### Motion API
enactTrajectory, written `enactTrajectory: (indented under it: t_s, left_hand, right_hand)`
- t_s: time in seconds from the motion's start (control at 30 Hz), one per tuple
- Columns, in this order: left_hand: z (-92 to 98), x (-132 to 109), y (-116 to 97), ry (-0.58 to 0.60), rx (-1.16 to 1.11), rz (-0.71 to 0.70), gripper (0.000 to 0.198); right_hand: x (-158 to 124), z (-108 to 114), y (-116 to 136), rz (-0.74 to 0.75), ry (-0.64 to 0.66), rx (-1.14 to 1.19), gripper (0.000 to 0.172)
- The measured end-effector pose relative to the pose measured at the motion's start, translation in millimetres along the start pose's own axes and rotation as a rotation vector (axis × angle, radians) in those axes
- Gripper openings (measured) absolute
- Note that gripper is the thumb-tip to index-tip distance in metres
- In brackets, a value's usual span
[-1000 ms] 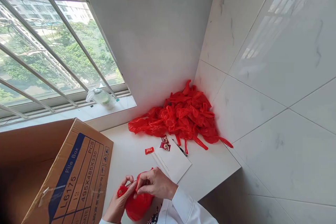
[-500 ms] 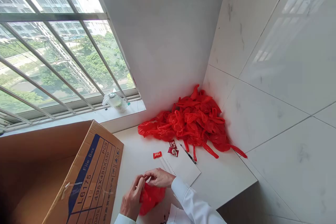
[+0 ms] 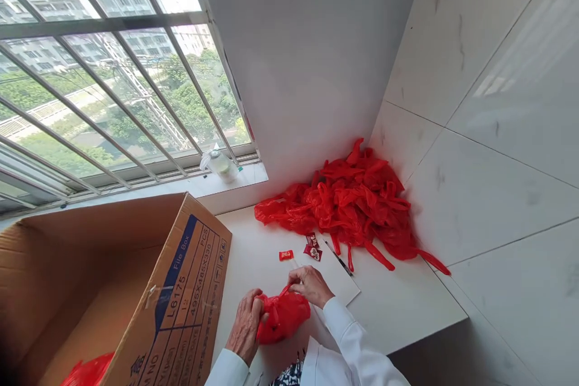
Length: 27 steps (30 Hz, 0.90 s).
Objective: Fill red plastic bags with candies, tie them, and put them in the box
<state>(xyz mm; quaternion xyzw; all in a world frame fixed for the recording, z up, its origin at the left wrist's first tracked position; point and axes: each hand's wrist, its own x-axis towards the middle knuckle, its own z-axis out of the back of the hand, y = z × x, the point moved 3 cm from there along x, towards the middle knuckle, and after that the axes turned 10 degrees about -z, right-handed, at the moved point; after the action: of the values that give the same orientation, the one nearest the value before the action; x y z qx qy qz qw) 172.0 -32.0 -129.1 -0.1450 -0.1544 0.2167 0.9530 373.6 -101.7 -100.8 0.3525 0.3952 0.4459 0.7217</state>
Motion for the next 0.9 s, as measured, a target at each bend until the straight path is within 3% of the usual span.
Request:
enactTrajectory:
  t_s: [0.17,0.3,0.33,0.4,0.47,0.53,0.63,0.7,0.77,0.83,0.9]
  left_hand:
    - [-22.1,-47.9,24.2,0.199,0.086,0.206,0.026]
    - [-16.1,-59.8,20.2,0.350,0.158,0.329,0.031]
    - [-13.3,-53.2,12.6,0.383,0.147,0.309,0.040]
    - [-9.4,-29.5,-9.6,0.438,0.102,0.226,0.075]
    - [-10.2,-0.2,-34.8,0.514,0.062,0.191,0.101]
    - [-14.6,24.9,-55.8,0.641,0.049,0.226,0.091]
    - [-11.8,47.9,-72.3,0.712,0.000,0.296,0.050]
    - [6.0,55.4,-71.9,0.662,-0.016,0.326,0.037]
    - [41.1,58.7,-65.4,0.575,-0.025,0.361,0.031]
    - [93.7,58.1,-57.4,0.475,-0.042,0.394,0.026]
    - [160.8,52.6,-51.2,0.366,-0.064,0.401,0.020]
  right_hand:
    - [-7.1,7.2,-62.5,-0.257,-0.139,-0.119,0.013]
    - [-16.1,5.5,-101.3,-0.355,-0.132,-0.135,0.023]
    - [-17.4,4.8,-106.0,-0.348,-0.116,-0.134,0.033]
    - [-19.1,3.3,-110.5,-0.341,-0.077,-0.152,0.060]
    - [-20.6,1.5,-111.3,-0.365,-0.045,-0.207,0.071]
    - [-23.9,-1.5,-111.3,-0.394,0.009,-0.270,0.062]
    - [-35.1,-8.3,-115.9,-0.385,0.119,-0.313,0.044]
    - [-45.7,-13.2,-126.1,-0.372,0.164,-0.306,0.039]
    - [-56.4,-18.3,-142.0,-0.374,0.186,-0.300,0.038]
    - [-65.3,-24.1,-160.2,-0.382,0.214,-0.307,0.039]
    - [-70.8,-30.1,-176.2,-0.380,0.258,-0.306,0.040]
